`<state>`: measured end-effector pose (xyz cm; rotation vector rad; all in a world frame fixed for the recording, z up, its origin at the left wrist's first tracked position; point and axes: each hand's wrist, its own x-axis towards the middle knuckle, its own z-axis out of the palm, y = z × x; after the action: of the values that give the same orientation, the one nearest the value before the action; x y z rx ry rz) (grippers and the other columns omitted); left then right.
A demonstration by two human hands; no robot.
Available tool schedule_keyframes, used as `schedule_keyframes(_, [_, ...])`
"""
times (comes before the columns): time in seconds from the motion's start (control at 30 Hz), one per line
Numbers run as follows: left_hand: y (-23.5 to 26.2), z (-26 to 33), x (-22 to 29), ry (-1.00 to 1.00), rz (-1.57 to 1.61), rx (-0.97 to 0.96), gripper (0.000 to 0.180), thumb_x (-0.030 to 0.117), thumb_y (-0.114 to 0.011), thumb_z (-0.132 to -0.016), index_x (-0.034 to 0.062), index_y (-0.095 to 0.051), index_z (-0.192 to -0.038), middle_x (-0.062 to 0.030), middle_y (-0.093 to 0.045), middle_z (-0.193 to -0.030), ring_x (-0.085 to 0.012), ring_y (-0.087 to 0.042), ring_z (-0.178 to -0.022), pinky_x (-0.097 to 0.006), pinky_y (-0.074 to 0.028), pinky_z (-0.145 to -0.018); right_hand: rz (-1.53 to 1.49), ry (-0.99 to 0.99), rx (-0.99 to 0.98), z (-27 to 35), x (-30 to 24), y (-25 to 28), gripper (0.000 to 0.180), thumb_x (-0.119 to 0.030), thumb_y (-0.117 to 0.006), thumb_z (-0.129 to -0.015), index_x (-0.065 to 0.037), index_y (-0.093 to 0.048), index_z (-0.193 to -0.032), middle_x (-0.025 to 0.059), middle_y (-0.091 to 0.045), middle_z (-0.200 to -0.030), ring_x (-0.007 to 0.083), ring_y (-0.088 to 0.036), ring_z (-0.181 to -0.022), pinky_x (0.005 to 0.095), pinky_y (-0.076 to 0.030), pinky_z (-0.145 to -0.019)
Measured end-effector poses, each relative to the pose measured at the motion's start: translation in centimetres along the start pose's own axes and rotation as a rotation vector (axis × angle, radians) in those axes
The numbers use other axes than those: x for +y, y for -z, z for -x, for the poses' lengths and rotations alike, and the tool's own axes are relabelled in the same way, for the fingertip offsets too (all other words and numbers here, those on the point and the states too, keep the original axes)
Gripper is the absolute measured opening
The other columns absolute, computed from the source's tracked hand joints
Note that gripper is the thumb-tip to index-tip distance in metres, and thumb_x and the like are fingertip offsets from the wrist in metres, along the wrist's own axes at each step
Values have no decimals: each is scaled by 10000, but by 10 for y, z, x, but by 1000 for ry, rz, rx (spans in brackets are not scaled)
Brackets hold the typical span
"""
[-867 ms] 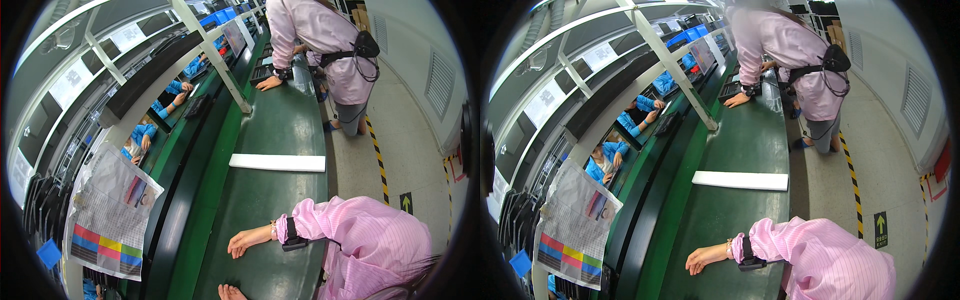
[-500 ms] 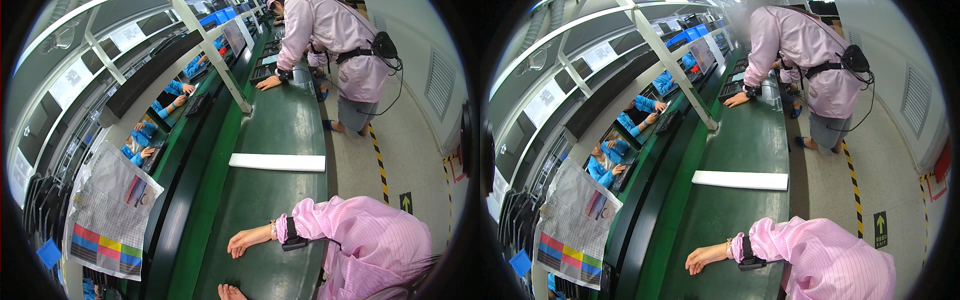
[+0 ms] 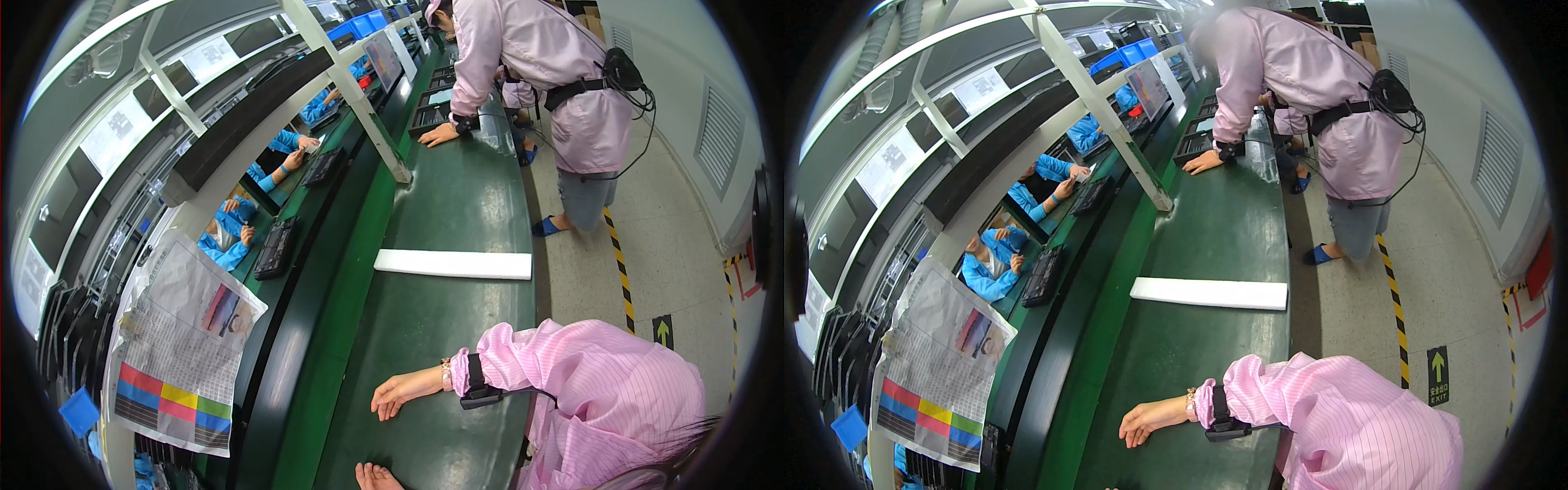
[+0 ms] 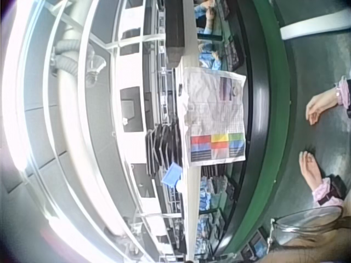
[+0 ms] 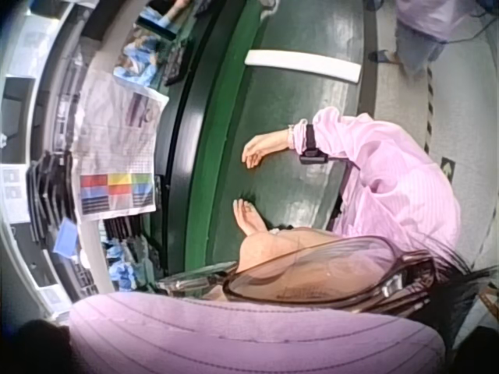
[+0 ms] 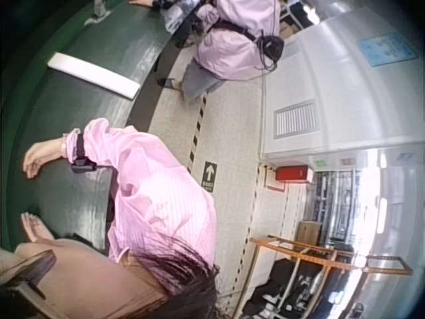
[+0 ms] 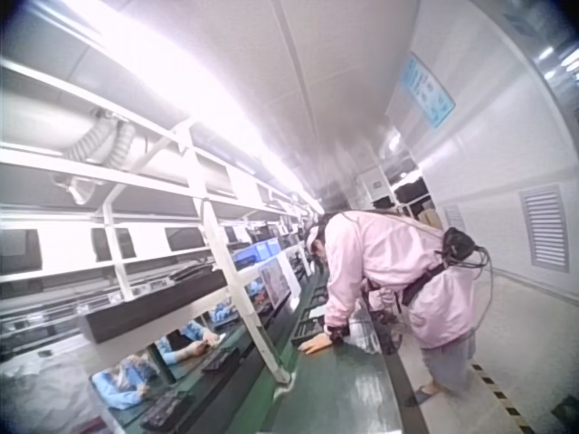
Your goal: Inspecting and interacting with electronic control panels or tablets on a manufacturing assembly line.
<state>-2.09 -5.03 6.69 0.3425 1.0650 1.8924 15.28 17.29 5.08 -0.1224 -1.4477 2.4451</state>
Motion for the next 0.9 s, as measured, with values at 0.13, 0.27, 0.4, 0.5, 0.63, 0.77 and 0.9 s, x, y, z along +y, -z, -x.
schedule_keyframes(0.13, [0,0,1,3,21,0,383,88,-551,-860,-40,-476,-1213,-151,-564,-1090,-226,-533,-943,-316,-436,-874,14,9,83,-1,1,0,299,-251,-448,-967,-12,-528,-1127,103,-598,-1067,163,-561,-1026,286,-444,-903])
schedule_keyframes(0.27, [-6,0,1,-24,45,37,381,76,-554,-858,-53,-473,-1207,-154,-558,-1105,-216,-530,-958,-310,-435,-880,-2,-13,-41,2,-3,0,315,-262,-450,-968,-8,-528,-1138,102,-599,-1067,161,-562,-1021,283,-441,-910])
schedule_keyframes(0.4, [-9,-6,-3,-39,54,-37,400,117,-562,-871,-62,-443,-1208,-214,-552,-1126,-270,-556,-996,-357,-458,-861,-64,49,118,8,-9,-5,333,-226,-463,-963,24,-526,-1174,147,-616,-1072,198,-590,-1022,293,-459,-917])
schedule_keyframes(0.5, [-2,-4,-9,-62,123,-115,291,41,-456,-905,-67,-482,-1174,-198,-581,-1064,-252,-559,-977,-349,-453,-882,-90,47,154,9,-17,-13,286,-144,-476,-945,64,-534,-1133,201,-613,-1060,248,-604,-1005,326,-478,-901])
schedule_keyframes(0.63, [6,-8,-13,-38,168,-126,328,94,-489,-920,-48,-460,-1213,-151,-572,-1109,-216,-554,-1002,-317,-444,-903,-45,46,213,6,-28,-28,219,-101,-477,-929,39,-571,-1068,167,-645,-937,231,-637,-897,322,-510,-819])
schedule_keyframes(0.77, [10,-7,-11,-75,151,-195,348,123,-452,-946,-13,-422,-1266,-115,-562,-1127,-172,-537,-1040,-281,-415,-940,32,52,265,2,-28,-39,208,-164,-500,-919,12,-552,-1016,116,-634,-838,173,-622,-796,269,-499,-726])
schedule_keyframes(0.9, [9,-7,-8,-25,127,-178,313,126,-454,-942,20,-441,-1236,-77,-553,-1081,-143,-533,-981,-257,-417,-900,90,19,234,-1,-22,-37,192,-183,-471,-931,-35,-538,-1032,45,-595,-866,111,-573,-820,222,-456,-736])
